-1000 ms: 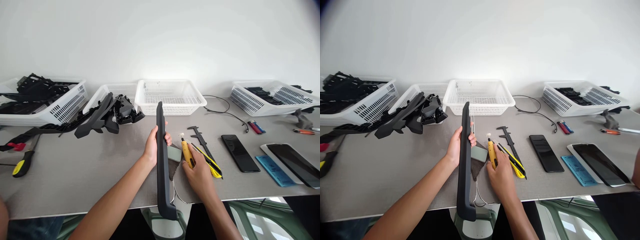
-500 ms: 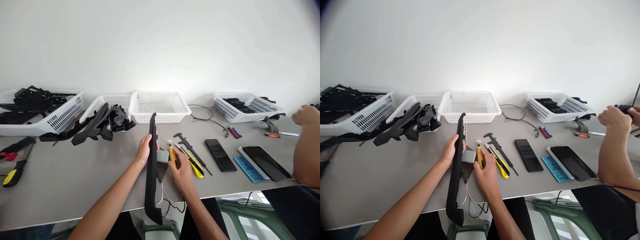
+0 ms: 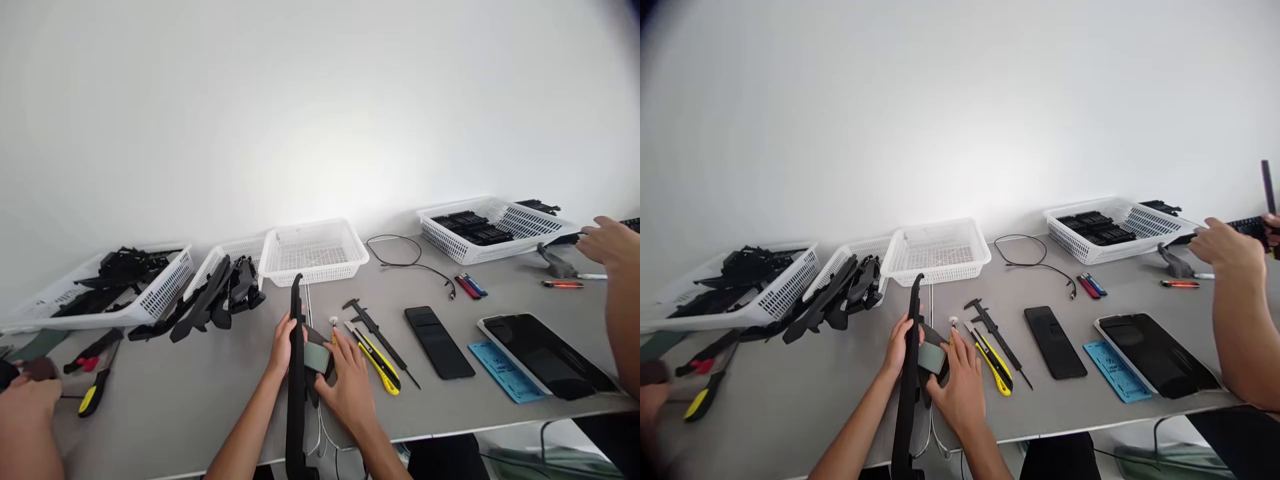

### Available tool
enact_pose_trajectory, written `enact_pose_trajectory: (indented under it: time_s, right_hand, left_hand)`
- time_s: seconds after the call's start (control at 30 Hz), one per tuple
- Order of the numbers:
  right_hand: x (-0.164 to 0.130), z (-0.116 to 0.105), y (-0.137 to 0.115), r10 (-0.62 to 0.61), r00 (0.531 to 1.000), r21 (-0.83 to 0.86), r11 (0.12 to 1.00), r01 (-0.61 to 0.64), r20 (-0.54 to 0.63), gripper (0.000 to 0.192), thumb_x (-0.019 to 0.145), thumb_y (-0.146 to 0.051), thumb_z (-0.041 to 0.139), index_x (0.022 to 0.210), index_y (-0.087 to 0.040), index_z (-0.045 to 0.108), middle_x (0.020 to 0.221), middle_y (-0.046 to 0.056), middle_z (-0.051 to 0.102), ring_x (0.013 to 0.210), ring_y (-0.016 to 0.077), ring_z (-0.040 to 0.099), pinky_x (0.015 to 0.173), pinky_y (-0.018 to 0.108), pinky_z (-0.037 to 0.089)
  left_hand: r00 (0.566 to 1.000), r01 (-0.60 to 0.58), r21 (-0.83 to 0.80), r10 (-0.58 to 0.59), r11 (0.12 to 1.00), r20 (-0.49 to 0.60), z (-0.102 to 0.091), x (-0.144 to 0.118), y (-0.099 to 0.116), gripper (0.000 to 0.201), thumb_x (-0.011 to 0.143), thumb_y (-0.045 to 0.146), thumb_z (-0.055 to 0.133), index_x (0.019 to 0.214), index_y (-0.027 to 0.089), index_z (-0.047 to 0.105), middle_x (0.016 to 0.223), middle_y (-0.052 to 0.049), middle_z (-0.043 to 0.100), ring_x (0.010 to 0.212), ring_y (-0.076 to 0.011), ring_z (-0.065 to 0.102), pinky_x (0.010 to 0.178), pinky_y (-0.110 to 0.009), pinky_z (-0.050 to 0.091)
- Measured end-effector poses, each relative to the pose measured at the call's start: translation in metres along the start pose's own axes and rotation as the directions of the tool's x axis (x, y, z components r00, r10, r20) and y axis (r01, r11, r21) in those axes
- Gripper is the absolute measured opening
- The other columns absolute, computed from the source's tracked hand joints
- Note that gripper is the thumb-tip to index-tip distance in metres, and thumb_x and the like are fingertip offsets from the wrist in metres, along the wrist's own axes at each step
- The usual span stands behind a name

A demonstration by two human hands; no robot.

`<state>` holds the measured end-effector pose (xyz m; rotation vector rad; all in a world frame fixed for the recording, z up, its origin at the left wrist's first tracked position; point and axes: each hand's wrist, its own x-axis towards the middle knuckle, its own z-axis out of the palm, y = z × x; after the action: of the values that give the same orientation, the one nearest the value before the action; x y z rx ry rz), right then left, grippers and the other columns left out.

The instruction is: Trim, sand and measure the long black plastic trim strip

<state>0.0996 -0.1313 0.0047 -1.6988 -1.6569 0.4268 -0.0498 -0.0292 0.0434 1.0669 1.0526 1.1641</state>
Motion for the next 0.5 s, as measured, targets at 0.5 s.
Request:
enact_pose_trajectory:
  time_s: [0.5]
  right_hand:
    - [0.0006, 0.0085, 0.0028, 0.011, 1.000, -0.035, 0.999, -0.011, -0.006, 0.049, 0.086, -0.021, 0.064, 0.134, -0.025, 0.076, 0.168, 0.009, 0.058, 0.151, 0.0380, 0.057, 0.119, 0.058, 0.051]
  left_hand:
    - [0.998, 0.029, -0.081, -0.034, 0.996, -0.061, -0.0026, -0.0037, -0.0053, 0.081, 0.080, 0.068, 0.084, 0.138, 0.015, 0.066, 0.067, -0.002, 0.071, 0.058, -0.0181, 0.059, 0.059, -0.029, 0.048]
